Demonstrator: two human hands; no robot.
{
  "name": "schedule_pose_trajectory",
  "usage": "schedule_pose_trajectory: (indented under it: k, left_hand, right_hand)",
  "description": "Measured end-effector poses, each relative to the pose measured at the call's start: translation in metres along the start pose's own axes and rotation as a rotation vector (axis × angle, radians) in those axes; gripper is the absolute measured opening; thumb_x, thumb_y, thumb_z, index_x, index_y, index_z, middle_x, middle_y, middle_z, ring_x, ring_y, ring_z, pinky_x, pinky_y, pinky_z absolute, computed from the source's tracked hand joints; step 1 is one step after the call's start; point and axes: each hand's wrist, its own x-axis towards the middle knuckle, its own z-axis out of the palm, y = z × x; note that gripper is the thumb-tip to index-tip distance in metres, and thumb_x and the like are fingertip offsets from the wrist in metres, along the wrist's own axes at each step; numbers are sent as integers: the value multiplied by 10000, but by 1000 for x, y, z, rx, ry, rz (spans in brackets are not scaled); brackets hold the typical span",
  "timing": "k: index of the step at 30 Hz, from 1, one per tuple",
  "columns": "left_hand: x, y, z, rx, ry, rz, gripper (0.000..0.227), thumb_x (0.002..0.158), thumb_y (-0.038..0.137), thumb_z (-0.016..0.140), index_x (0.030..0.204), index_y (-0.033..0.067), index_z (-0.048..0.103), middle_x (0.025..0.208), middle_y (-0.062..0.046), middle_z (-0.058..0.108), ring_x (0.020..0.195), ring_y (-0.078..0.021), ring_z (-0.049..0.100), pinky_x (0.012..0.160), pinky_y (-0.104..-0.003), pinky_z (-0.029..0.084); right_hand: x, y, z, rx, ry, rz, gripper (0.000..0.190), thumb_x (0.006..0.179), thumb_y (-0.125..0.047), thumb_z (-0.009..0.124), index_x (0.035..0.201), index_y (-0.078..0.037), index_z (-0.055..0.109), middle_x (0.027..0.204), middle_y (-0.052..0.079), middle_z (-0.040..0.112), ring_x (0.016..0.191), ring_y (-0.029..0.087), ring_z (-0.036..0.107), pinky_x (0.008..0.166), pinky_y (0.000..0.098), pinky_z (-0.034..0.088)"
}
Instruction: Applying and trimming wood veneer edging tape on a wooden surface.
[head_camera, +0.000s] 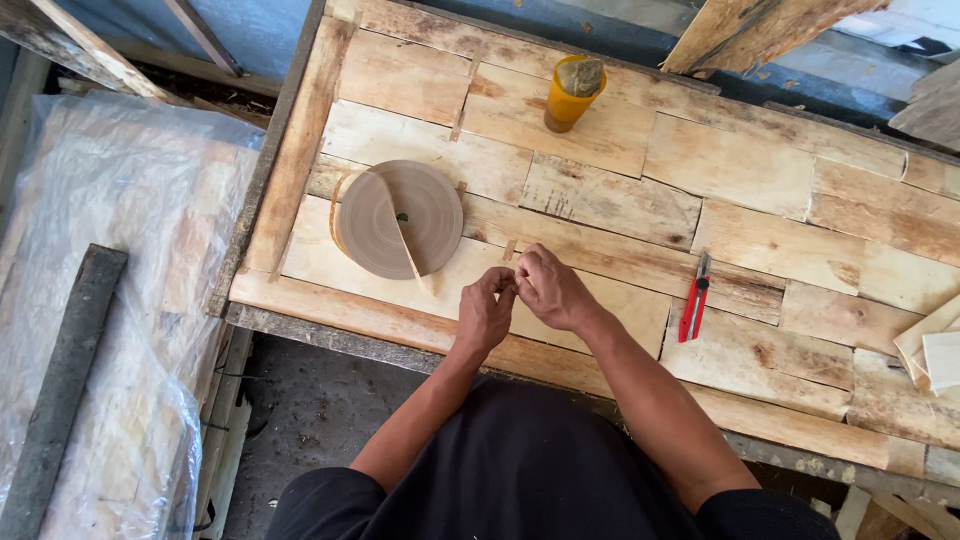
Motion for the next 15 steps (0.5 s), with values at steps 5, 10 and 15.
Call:
schedule_pose_trajectory:
  k: [5,10,15]
  left_hand:
    - [10,-8,-1,-150,-71,-122,592,903,31,705,1446,29,470,877,-119,769,770,-137,694,702,-295,547]
    - [26,-27,9,-476,-157,-196,853,888,-9,725,1614,21,278,963,-117,761,805,-83,665,686,-255,524]
    - [40,-27,8,-408,-151,-274,612,831,1,795,1377,-12,518,1058,-22,690,767,-89,620,693,-258,550]
  right_hand:
    - [-7,-10,-1,16,-17,3,162,967,-168,539,1015,-20,494,1050,145,551,931,339,612,811,454,511]
    - [-8,6,-4,6,-12,-32,138,946,-146,542,1004,-30,496,1053,136,556,936,325,608,821,444,509]
    - [-4,16,-16,211,16,-13,138,964,-162,539,1006,-34,512,1045,113,555,874,231,632,779,386,543]
